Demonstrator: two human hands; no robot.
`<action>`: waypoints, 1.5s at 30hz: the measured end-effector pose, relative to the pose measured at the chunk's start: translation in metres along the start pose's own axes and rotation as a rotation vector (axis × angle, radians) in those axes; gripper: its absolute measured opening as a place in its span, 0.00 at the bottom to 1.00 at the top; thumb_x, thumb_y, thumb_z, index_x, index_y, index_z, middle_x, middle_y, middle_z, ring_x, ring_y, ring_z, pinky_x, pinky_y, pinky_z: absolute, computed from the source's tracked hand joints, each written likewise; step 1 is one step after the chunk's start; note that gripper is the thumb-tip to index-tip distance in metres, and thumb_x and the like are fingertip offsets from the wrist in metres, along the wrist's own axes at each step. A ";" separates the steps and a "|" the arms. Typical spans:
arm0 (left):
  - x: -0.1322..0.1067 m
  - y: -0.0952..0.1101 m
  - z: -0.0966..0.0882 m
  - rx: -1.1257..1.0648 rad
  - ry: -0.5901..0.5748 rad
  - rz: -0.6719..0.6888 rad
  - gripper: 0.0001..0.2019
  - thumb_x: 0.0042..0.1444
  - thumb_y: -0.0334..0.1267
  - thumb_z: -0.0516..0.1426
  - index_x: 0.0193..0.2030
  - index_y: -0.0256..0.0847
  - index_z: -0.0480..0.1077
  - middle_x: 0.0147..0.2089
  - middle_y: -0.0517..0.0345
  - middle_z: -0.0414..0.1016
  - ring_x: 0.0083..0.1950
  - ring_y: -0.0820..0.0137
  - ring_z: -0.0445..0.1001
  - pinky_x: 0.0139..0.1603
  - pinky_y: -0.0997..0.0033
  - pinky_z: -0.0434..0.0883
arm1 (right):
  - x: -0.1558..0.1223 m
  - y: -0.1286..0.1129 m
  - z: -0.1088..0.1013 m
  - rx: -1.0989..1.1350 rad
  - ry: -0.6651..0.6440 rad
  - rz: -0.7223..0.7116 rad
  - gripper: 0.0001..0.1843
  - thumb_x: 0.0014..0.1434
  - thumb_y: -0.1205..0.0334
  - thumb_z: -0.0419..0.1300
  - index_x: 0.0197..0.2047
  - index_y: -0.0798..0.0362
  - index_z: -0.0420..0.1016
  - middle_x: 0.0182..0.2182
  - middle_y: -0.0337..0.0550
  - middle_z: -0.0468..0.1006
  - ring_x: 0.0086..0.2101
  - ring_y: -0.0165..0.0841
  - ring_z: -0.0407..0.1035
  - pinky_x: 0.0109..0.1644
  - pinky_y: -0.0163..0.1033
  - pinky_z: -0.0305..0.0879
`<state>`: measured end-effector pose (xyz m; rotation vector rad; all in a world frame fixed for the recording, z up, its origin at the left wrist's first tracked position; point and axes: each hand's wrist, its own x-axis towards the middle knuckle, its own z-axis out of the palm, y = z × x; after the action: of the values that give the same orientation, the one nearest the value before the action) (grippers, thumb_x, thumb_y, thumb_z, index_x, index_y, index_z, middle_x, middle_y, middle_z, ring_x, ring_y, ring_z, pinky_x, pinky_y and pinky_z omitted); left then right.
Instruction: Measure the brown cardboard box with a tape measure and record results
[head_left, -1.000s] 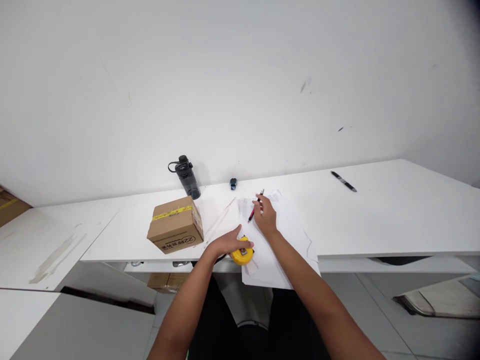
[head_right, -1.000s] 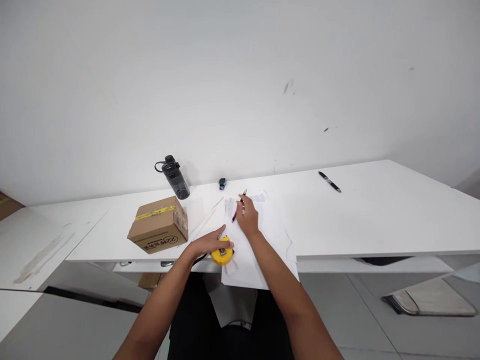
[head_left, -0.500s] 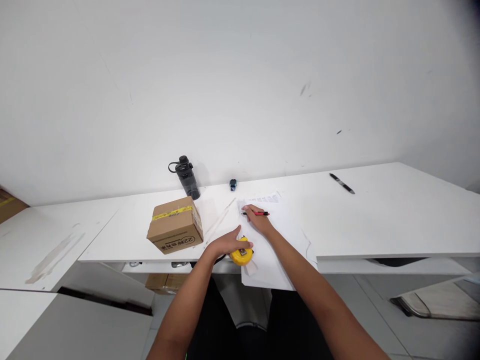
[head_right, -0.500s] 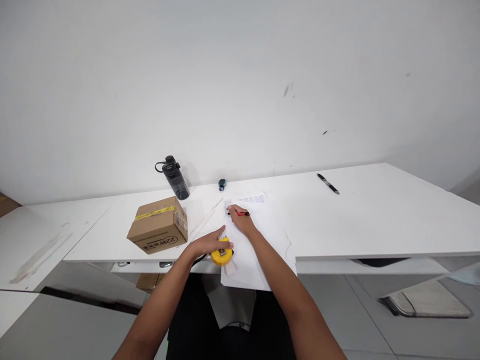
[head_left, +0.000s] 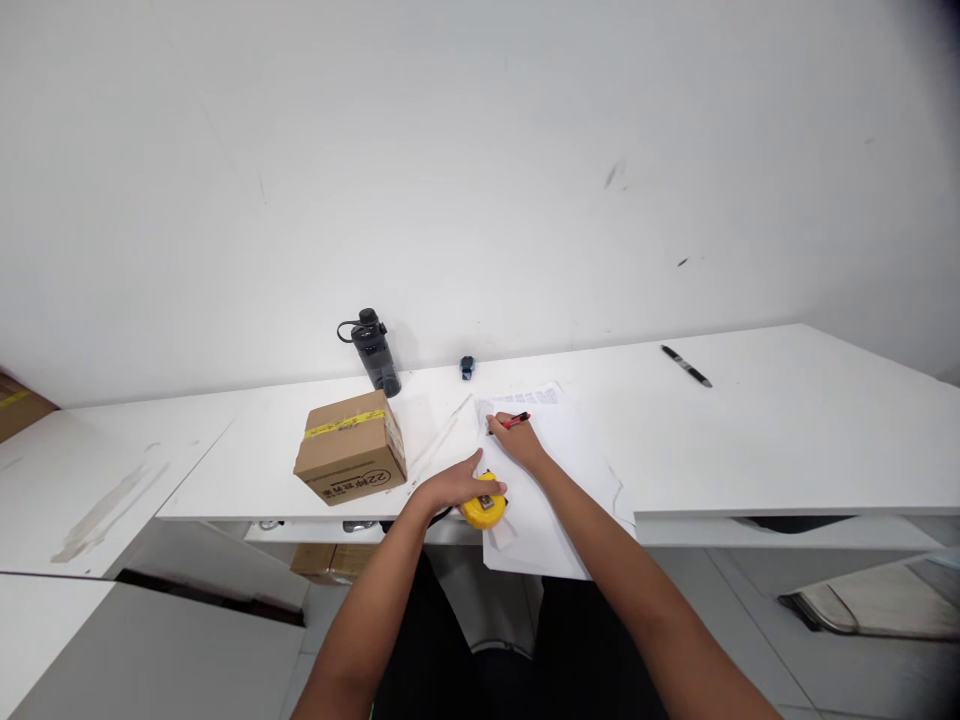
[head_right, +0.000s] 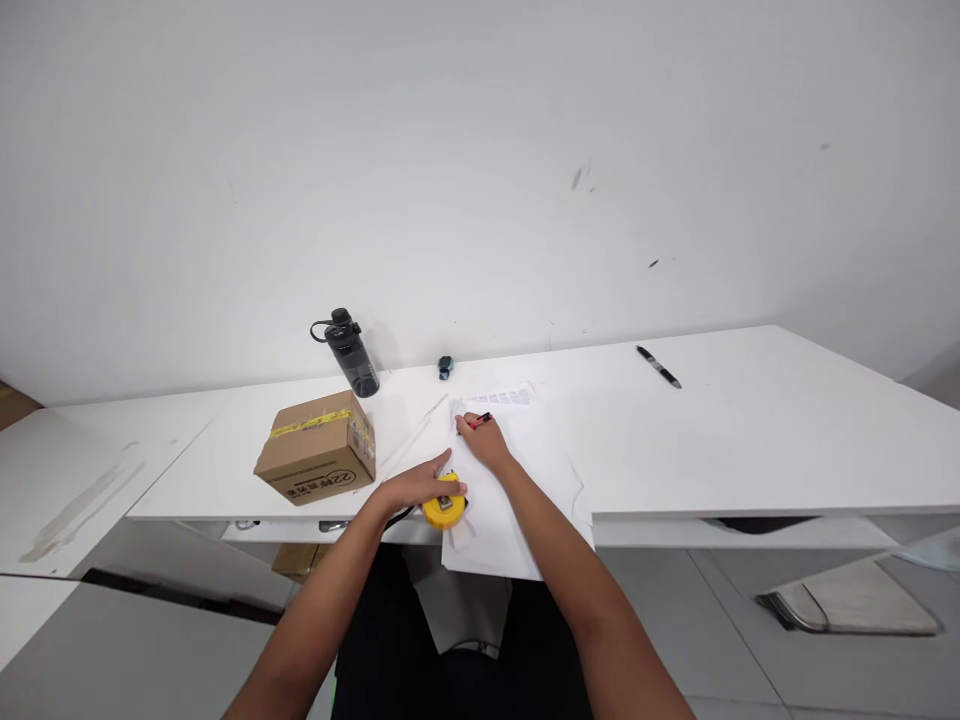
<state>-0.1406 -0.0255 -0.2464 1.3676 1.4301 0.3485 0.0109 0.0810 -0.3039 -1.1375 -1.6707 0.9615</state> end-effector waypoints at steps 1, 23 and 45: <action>0.000 0.000 0.000 0.004 -0.002 -0.001 0.60 0.42 0.57 0.65 0.73 0.35 0.36 0.68 0.44 0.59 0.60 0.54 0.67 0.54 0.66 0.69 | 0.000 0.000 0.000 -0.001 -0.003 -0.002 0.21 0.56 0.47 0.52 0.18 0.48 0.57 0.20 0.38 0.72 0.29 0.36 0.67 0.35 0.39 0.61; 0.004 -0.004 -0.001 -0.020 -0.007 0.009 0.58 0.43 0.54 0.65 0.73 0.35 0.37 0.67 0.42 0.61 0.58 0.55 0.70 0.55 0.67 0.68 | 0.000 0.002 -0.002 -0.001 0.030 0.007 0.21 0.56 0.47 0.51 0.18 0.49 0.60 0.19 0.38 0.71 0.28 0.35 0.66 0.34 0.38 0.60; 0.013 -0.018 -0.001 -0.104 0.000 0.049 0.57 0.42 0.53 0.66 0.73 0.37 0.39 0.68 0.43 0.59 0.59 0.55 0.69 0.56 0.65 0.67 | -0.001 0.004 -0.003 0.017 0.076 0.047 0.20 0.56 0.48 0.51 0.17 0.49 0.61 0.19 0.38 0.71 0.27 0.34 0.65 0.34 0.38 0.60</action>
<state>-0.1481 -0.0192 -0.2666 1.3193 1.3616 0.4489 0.0154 0.0817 -0.3068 -1.1925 -1.5782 0.9485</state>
